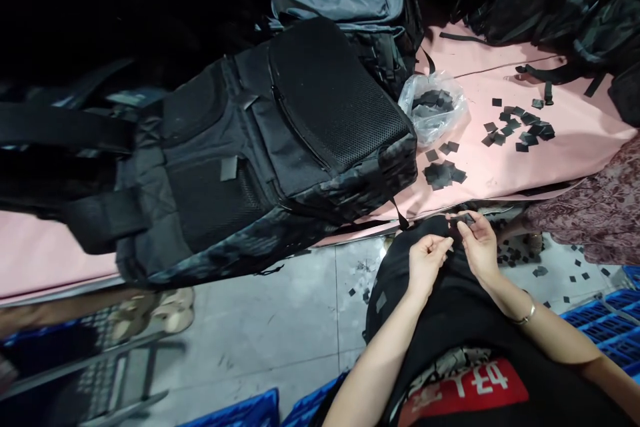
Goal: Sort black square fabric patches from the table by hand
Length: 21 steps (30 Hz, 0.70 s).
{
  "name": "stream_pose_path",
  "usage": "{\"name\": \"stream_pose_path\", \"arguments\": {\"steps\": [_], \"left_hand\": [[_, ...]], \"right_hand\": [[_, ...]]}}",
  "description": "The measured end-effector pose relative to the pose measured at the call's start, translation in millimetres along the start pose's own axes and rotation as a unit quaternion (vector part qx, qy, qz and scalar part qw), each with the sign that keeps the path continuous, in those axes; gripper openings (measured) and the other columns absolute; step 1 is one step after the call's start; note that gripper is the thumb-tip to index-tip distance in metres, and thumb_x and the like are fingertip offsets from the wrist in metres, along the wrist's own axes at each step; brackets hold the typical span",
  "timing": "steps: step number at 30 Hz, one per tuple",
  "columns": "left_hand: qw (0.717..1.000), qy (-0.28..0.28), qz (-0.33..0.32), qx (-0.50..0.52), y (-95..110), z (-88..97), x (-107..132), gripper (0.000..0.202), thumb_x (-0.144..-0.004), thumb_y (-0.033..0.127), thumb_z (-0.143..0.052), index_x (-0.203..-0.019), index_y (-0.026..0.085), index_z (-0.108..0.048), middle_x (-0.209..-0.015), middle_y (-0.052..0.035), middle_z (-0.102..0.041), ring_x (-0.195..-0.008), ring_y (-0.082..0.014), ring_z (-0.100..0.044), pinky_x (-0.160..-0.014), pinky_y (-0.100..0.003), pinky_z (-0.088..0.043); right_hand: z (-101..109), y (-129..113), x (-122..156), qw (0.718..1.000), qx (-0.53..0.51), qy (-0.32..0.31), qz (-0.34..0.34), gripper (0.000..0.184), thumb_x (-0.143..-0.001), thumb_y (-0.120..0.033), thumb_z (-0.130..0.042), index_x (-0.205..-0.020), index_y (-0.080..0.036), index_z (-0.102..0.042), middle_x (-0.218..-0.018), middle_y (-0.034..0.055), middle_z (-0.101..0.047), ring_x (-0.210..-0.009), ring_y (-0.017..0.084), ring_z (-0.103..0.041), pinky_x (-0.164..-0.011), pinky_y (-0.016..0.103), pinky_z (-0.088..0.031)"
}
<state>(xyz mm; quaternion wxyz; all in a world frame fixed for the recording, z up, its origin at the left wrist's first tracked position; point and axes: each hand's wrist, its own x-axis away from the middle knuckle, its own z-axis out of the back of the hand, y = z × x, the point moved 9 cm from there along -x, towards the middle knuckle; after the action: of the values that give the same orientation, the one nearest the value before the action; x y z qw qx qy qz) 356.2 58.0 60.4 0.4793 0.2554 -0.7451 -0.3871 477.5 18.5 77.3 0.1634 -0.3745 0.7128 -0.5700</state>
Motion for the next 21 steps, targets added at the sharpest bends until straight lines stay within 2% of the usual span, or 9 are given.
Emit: {"name": "stream_pose_path", "arguments": {"steps": [2, 5, 8, 11, 14, 18, 21], "left_hand": [[1.000, -0.007, 0.001, 0.004, -2, -1.7, 0, 0.033, -0.062, 0.044, -0.071, -0.066, 0.013, -0.059, -0.045, 0.0067, -0.039, -0.041, -0.0030, -0.028, -0.042, -0.019, -0.020], [1.000, -0.012, -0.006, 0.003, -2, -1.0, -1, 0.033, -0.064, 0.043, -0.070, -0.064, 0.013, -0.057, -0.044, 0.0069, -0.038, -0.041, -0.0030, -0.028, -0.042, -0.019, -0.019], [1.000, -0.008, -0.017, 0.020, 0, 3.6, -5, 0.035, -0.066, 0.043, -0.069, -0.061, 0.014, -0.051, -0.045, 0.0072, -0.037, -0.042, -0.0029, -0.027, -0.043, -0.019, -0.019], [0.999, -0.003, -0.035, 0.032, 5, 6.5, -17, 0.038, -0.068, 0.045, -0.066, -0.058, 0.015, -0.044, -0.045, 0.0078, -0.035, -0.041, -0.0028, -0.025, -0.042, -0.019, -0.018], [0.998, 0.012, -0.056, 0.004, 12, 4.1, -43, 0.040, -0.068, 0.047, -0.064, -0.057, 0.016, -0.042, -0.045, 0.0076, -0.035, -0.040, -0.0034, -0.026, -0.042, -0.019, -0.018], [0.989, 0.046, -0.110, -0.090, 36, -6.0, -96, 0.038, -0.070, 0.044, -0.062, -0.053, 0.017, -0.041, -0.046, 0.0064, -0.038, -0.043, -0.0057, -0.032, -0.046, -0.020, -0.024], [0.978, 0.081, -0.087, -0.170, 46, -7.0, -134, 0.037, -0.068, 0.035, -0.065, -0.046, 0.017, -0.041, -0.041, 0.0059, -0.036, -0.045, -0.0078, -0.034, -0.048, -0.022, -0.024]], "right_hand": [[-4, 1, 3, 1.000, 0.000, -0.010, 0.001, 0.024, -0.072, -0.030, -0.068, -0.094, -0.026, -0.057, -0.097, 0.0026, -0.065, -0.098, 0.021, -0.061, -0.092, 0.040, -0.046], [-3, 2, -2, 0.998, -0.055, -0.010, -0.036, 0.023, -0.072, -0.029, -0.069, -0.091, -0.026, -0.058, -0.094, 0.0014, -0.065, -0.094, 0.021, -0.062, -0.090, 0.042, -0.047], [11, 6, -13, 0.989, -0.121, 0.000, -0.091, 0.017, -0.070, -0.026, -0.069, -0.083, -0.025, -0.060, -0.089, 0.0004, -0.065, -0.090, 0.020, -0.062, -0.085, 0.041, -0.049], [28, 14, -21, 0.975, -0.147, -0.011, -0.168, 0.013, -0.069, -0.024, -0.069, -0.080, -0.024, -0.062, -0.083, 0.0008, -0.065, -0.077, 0.016, -0.061, -0.073, 0.033, -0.051], [37, 18, -19, 0.965, -0.145, -0.052, -0.214, 0.015, -0.069, -0.024, -0.069, -0.083, -0.023, -0.064, -0.078, 0.0006, -0.062, -0.063, 0.012, -0.055, -0.055, 0.024, -0.046], [40, 15, -12, 0.963, -0.122, -0.090, -0.223, 0.026, -0.068, -0.024, -0.071, -0.092, -0.023, -0.063, -0.068, -0.0011, -0.056, -0.054, 0.009, -0.047, -0.044, 0.020, -0.036], [39, 13, -11, 0.958, -0.129, -0.099, -0.236, 0.021, -0.067, -0.027, -0.073, -0.084, -0.021, -0.062, -0.059, -0.0024, -0.051, -0.049, 0.008, -0.042, -0.040, 0.019, -0.030]]}}
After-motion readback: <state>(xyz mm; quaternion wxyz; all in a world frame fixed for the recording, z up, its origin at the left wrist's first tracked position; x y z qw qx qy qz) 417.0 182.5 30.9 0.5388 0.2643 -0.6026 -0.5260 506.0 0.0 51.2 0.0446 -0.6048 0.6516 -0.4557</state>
